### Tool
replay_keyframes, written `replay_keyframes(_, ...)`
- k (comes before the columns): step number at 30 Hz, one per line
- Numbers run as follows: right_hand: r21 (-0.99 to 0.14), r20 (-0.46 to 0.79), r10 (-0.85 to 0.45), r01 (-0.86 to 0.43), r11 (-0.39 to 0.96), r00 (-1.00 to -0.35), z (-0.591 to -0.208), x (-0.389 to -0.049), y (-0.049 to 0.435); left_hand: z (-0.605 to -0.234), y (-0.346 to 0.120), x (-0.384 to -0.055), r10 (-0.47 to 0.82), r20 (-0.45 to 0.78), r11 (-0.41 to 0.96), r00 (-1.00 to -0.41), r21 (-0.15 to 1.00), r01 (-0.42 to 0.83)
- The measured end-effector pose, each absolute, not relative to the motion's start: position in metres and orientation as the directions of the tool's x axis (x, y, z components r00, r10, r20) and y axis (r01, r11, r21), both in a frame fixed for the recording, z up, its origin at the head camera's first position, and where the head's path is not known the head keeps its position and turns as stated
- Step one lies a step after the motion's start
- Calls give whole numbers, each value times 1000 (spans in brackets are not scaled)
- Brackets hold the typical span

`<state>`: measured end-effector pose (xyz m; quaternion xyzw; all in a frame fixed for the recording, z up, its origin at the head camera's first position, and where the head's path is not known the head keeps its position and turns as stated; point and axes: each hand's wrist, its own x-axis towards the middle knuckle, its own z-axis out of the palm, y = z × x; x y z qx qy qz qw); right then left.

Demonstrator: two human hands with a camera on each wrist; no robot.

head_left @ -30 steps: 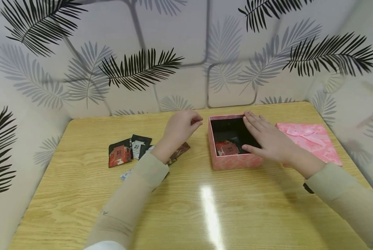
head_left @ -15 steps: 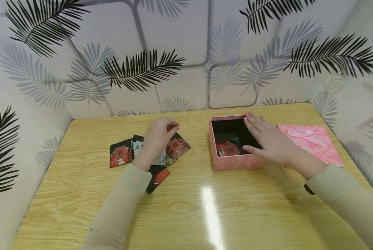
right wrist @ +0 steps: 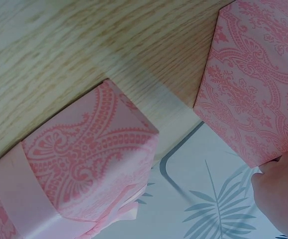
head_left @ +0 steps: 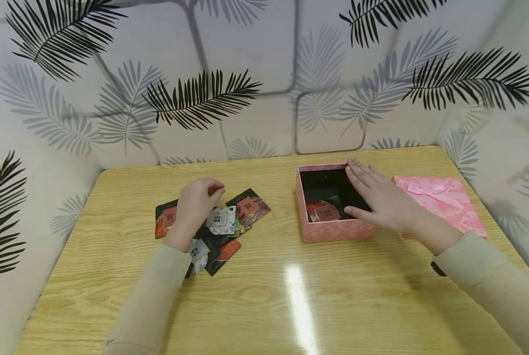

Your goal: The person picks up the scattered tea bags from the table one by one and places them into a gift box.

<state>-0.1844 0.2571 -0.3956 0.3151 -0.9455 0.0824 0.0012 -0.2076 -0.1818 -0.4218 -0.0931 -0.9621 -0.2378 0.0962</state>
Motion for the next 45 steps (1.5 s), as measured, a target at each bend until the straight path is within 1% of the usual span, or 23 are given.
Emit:
replay_keyframes(14,-162,40,-594,-592,790,-804,-395,-184,257,-423,-233,-198,38,253,845,-967,509,166)
replay_keyframes(20,-163,30,-594,-590,790,-804,-394,-183,257,-424,-253,-193,16,260,830,-965,535,158)
replay_keyframes(25,-161,38,-595,-593,789,-803,-395,-184,258,-427,-268,-192,15,277,831,-961,530,166)
replay_keyframes(32,-162,30,-596,-593,789,-802,-395,-185,257,-429,-288,-195,39,200,794,-979,589,151)
replay_keyframes(45,-161,19,-591,-586,794,-806,-395,-185,257,-437,-319,-206,125,94,748,-988,645,156)
